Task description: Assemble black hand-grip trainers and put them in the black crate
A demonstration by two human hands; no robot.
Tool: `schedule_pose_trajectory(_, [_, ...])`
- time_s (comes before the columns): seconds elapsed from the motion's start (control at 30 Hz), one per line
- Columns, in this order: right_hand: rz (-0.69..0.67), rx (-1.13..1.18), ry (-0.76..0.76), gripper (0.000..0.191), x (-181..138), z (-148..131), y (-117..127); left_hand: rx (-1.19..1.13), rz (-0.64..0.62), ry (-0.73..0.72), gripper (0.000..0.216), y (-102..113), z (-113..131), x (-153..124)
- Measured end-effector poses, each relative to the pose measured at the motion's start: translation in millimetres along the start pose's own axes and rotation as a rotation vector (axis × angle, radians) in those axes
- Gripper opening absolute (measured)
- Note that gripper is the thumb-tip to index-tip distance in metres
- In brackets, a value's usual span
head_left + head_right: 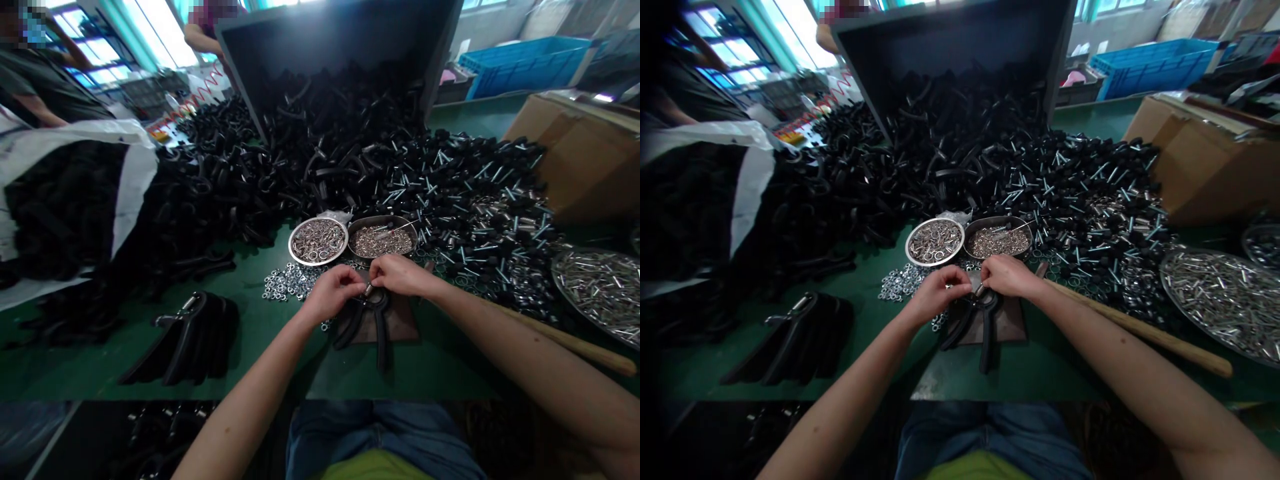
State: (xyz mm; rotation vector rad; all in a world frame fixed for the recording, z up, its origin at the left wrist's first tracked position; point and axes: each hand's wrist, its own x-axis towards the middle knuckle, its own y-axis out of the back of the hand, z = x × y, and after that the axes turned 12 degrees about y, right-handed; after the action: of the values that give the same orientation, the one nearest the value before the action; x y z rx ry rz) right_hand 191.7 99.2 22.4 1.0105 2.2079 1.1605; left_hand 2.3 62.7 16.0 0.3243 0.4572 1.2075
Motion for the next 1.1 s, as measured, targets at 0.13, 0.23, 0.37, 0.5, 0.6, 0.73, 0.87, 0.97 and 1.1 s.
schedule_pose_trajectory(0.13, [-0.012,-0.013,0.015,0.011,-0.1,-4.7,1.1,0.140,-0.008,-0.097,0.007,-13.4,-6.6,-14.1])
schedule_pose_trajectory(0.23, [0.050,-0.053,0.011,0.022,-17.4,-1.8,1.4,0.203,0.008,-0.081,0.004,-20.3,-7.4,-15.0])
schedule_pose_trajectory(0.37, [0.212,-0.231,-0.059,0.021,-69.3,21.0,4.0,0.226,0.008,-0.078,0.004,-23.1,-7.5,-15.7])
schedule_pose_trajectory(0.5, [0.262,-0.517,-0.201,0.023,-127.1,53.8,2.8,0.251,-0.008,-0.121,0.004,-24.0,-7.6,-16.1])
schedule_pose_trajectory(0.6, [0.226,-0.607,-0.261,0.025,-150.5,69.8,-4.3,0.259,0.003,-0.105,0.004,-25.9,-6.6,-13.7])
schedule_pose_trajectory(0.73, [0.233,-0.641,-0.287,0.026,-152.1,68.9,-13.4,0.215,-0.032,0.011,0.006,-27.4,-4.9,-10.5])
schedule_pose_trajectory(0.87, [0.297,-0.546,-0.368,0.032,-140.5,39.1,-4.0,0.136,-0.028,0.090,0.007,-28.2,-5.3,-11.4])
schedule_pose_trajectory(0.97, [0.382,-0.236,-0.258,0.035,-129.8,1.4,13.4,0.104,-0.008,0.104,0.006,-29.7,-6.7,-12.7])
schedule_pose_trajectory(1.1, [0.566,-0.106,-0.102,0.043,-113.3,-34.7,17.1,0.063,0.009,0.123,0.005,-31.5,-7.5,-13.6])
